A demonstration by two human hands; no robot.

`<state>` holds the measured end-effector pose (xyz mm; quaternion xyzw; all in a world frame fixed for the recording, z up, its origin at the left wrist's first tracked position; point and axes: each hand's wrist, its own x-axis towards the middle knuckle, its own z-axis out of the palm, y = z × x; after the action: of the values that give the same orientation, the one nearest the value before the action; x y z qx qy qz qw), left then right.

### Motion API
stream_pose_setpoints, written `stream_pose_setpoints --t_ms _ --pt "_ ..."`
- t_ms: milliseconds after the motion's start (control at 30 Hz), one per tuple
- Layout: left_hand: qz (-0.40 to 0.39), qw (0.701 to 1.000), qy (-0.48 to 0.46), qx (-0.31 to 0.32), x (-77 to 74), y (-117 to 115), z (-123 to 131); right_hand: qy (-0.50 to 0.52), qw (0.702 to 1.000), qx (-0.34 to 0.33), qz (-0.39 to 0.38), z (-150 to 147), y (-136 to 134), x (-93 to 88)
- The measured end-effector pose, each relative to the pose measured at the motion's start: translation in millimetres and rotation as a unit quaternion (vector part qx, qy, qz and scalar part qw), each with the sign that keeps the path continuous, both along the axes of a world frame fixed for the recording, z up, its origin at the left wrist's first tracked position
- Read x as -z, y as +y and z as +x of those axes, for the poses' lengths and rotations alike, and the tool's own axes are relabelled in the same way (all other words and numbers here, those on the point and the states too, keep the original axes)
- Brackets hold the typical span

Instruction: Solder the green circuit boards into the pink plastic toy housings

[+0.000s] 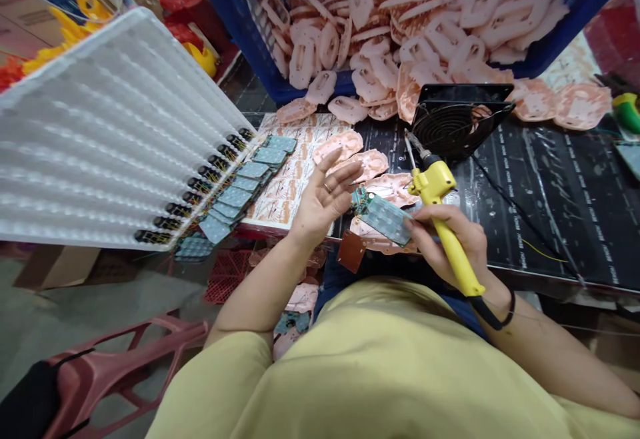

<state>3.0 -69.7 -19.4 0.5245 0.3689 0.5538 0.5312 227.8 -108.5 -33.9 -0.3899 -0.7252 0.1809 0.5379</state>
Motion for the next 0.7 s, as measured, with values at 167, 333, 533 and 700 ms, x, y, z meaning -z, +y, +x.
stream_pose_setpoints --t_ms 167,333,533,700 --pt "-0.015 0.999 0.035 -0.002 4.1 -9.0 8.9 0.014 1.0 -0.001 -0.026 -1.4 -1.3 3.7" --pt "-0.038 0.995 -0.026 -0.083 0.7 -10.7 28.0 0.014 1.0 -0.008 -0.027 -5.1 -4.0 7.7" --pt "-0.08 0.993 -0.042 -0.076 -19.0 0.2 20.1 0.008 0.998 -0.054 0.014 -1.8 -5.0 5.4" --pt "-0.05 0.986 0.158 -0.029 -53.6 23.0 -13.7 -0.037 0.996 -0.029 0.072 21.4 4.6 0.2"
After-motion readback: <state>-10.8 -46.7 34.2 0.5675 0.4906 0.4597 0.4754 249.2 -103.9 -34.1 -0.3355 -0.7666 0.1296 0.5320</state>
